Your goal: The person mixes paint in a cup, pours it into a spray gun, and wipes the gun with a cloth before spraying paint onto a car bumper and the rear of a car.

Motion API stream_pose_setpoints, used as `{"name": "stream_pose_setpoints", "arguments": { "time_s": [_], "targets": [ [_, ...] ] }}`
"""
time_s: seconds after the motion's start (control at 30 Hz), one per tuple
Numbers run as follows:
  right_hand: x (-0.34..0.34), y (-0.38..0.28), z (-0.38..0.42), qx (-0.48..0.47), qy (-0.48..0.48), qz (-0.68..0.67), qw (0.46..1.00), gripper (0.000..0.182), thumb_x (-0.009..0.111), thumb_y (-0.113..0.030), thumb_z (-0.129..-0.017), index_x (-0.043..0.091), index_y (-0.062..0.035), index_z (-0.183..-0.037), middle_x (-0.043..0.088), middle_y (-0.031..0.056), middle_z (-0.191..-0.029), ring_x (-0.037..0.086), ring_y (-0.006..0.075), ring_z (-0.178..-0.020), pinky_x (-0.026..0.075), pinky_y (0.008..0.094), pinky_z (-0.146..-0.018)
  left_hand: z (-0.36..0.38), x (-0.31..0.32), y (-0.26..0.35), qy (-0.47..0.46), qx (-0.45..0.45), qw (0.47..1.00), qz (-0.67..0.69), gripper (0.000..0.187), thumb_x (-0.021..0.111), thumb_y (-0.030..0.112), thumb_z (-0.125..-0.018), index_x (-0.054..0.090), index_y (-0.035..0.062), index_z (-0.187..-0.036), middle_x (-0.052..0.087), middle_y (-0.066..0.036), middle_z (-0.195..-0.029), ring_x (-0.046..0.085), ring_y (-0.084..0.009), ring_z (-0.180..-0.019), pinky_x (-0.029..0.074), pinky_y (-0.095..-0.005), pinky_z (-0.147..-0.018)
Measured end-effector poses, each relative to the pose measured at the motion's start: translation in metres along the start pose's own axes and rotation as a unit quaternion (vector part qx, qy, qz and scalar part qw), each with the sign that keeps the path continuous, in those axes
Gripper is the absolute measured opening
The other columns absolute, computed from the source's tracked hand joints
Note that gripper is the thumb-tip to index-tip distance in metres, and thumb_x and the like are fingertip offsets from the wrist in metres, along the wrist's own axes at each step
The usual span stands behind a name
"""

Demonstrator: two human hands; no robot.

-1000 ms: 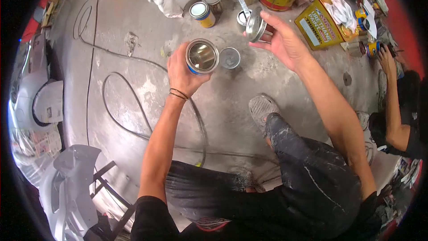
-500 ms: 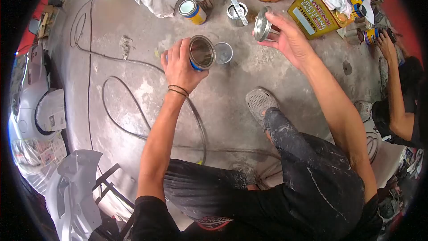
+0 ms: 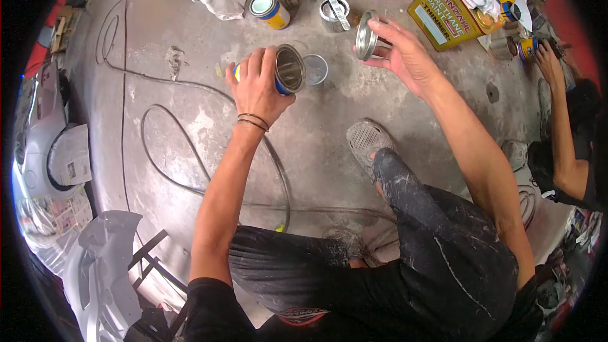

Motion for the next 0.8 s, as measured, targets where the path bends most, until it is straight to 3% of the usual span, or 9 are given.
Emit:
{"name": "stream_pose_setpoints", "arguments": {
  "time_s": [0.53,0.8],
  "targets": [
    [0.004,0.009,-0.002,0.011,-0.008,0.005,1.000,0.065,0.074,-0.042,-0.099,0.047,-0.0070,-0.147,0.066,0.0079,-0.129,0.070,0.0231,-0.119,0.056,0.0391,-0.097,-0.006,-0.002,0.002,-0.046,0.006,0.998,-0.043,0.103,0.092,0.029,-0.054,0.050,0.0210,-0.148,0.059,-0.007,-0.142,0.056,-0.0296,-0.133,0.031,-0.0640,-0.117],
    [0.005,0.015,-0.005,0.020,-0.010,0.012,1.000,0.069,0.075,-0.044,-0.098,0.047,-0.0064,-0.148,0.066,0.0078,-0.130,0.070,0.0217,-0.116,0.056,0.0390,-0.097,-0.007,-0.003,0.002,-0.010,0.030,0.999,-0.033,0.099,0.092,0.027,-0.052,0.052,0.0208,-0.143,0.058,-0.006,-0.138,0.058,-0.0280,-0.129,0.033,-0.0644,-0.113]
  ]
}}
Point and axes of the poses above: each hand's wrist, its own z-axis away from the middle knuckle, its own x-axis out of the palm, y = z × x, the point moved 2 cm from there along -z, towards the middle knuckle
